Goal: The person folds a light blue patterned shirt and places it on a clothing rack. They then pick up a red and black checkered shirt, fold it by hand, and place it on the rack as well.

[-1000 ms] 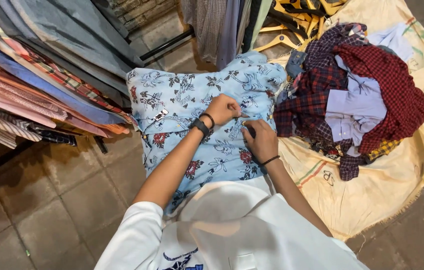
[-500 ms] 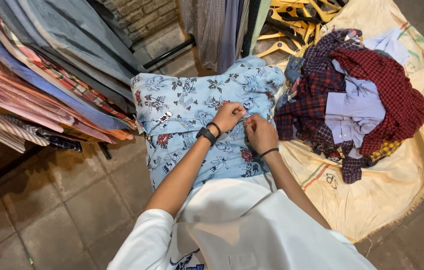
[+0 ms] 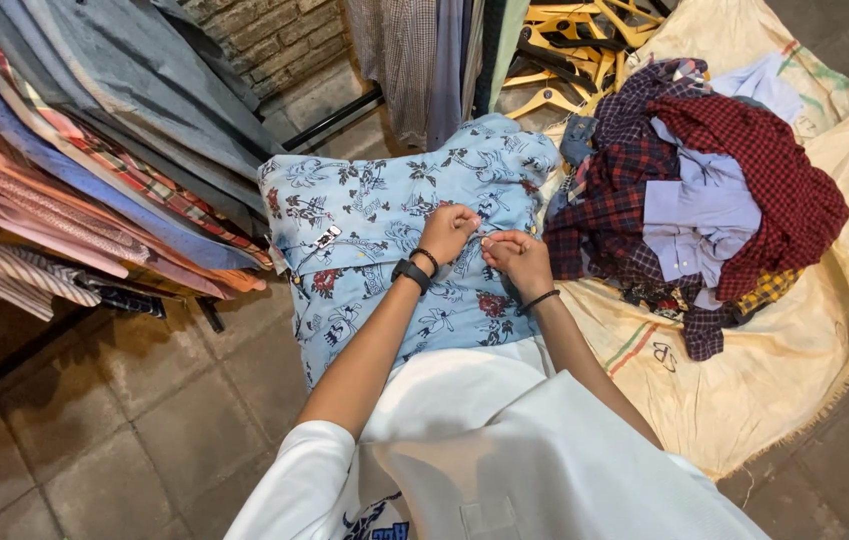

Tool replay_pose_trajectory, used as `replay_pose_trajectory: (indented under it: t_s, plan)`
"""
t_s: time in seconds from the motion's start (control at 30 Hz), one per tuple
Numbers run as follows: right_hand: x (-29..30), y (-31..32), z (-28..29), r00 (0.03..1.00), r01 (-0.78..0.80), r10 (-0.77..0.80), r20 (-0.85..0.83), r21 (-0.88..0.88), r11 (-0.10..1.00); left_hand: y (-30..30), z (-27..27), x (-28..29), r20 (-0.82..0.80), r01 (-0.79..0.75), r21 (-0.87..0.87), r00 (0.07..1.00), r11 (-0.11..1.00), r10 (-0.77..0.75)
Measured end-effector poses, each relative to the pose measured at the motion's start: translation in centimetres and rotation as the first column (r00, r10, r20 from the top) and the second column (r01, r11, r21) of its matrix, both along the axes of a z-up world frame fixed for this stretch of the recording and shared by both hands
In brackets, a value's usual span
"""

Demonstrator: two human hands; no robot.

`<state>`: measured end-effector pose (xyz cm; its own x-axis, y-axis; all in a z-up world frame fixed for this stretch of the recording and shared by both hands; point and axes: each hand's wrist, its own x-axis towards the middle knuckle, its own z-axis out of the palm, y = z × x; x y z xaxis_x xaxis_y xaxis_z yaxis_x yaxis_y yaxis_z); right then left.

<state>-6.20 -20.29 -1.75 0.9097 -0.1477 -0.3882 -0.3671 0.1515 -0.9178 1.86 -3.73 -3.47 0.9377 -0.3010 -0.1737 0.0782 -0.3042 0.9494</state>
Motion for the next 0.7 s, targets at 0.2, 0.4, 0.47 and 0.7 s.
replay_pose_trajectory:
  t_s: [0.2, 0.4, 0.47, 0.7]
  plan:
    - [-0.2, -0.1, 0.3, 1.000, -0.003, 0.002, 0.015, 0.039, 0.999, -0.1, 0.4, -0.5, 0.002, -0.016, 0.010, 1.000, 1.000, 0.016]
    - [0.1, -0.3, -0.7, 1.000, 0.012, -0.014, 0.025, 0.085, 0.996, -0.1, 1.3, -1.1, 0.030, -0.015, 0.044, 0.999, 0.999, 0.014]
    - [0.2, -0.3, -1.2, 0.999, 0.019, -0.022, 0.029, 0.085, 0.996, -0.2, 1.6, -1.3, 0.037, -0.007, 0.049, 0.999, 0.999, 0.005]
    - [0.4, -0.1, -2.9, 0.996, 0.057, -0.062, 0.061, 0.088, 0.995, 0.0, 1.0, -1.4, -0.001, -0.010, 0.033, 1.000, 0.999, 0.010]
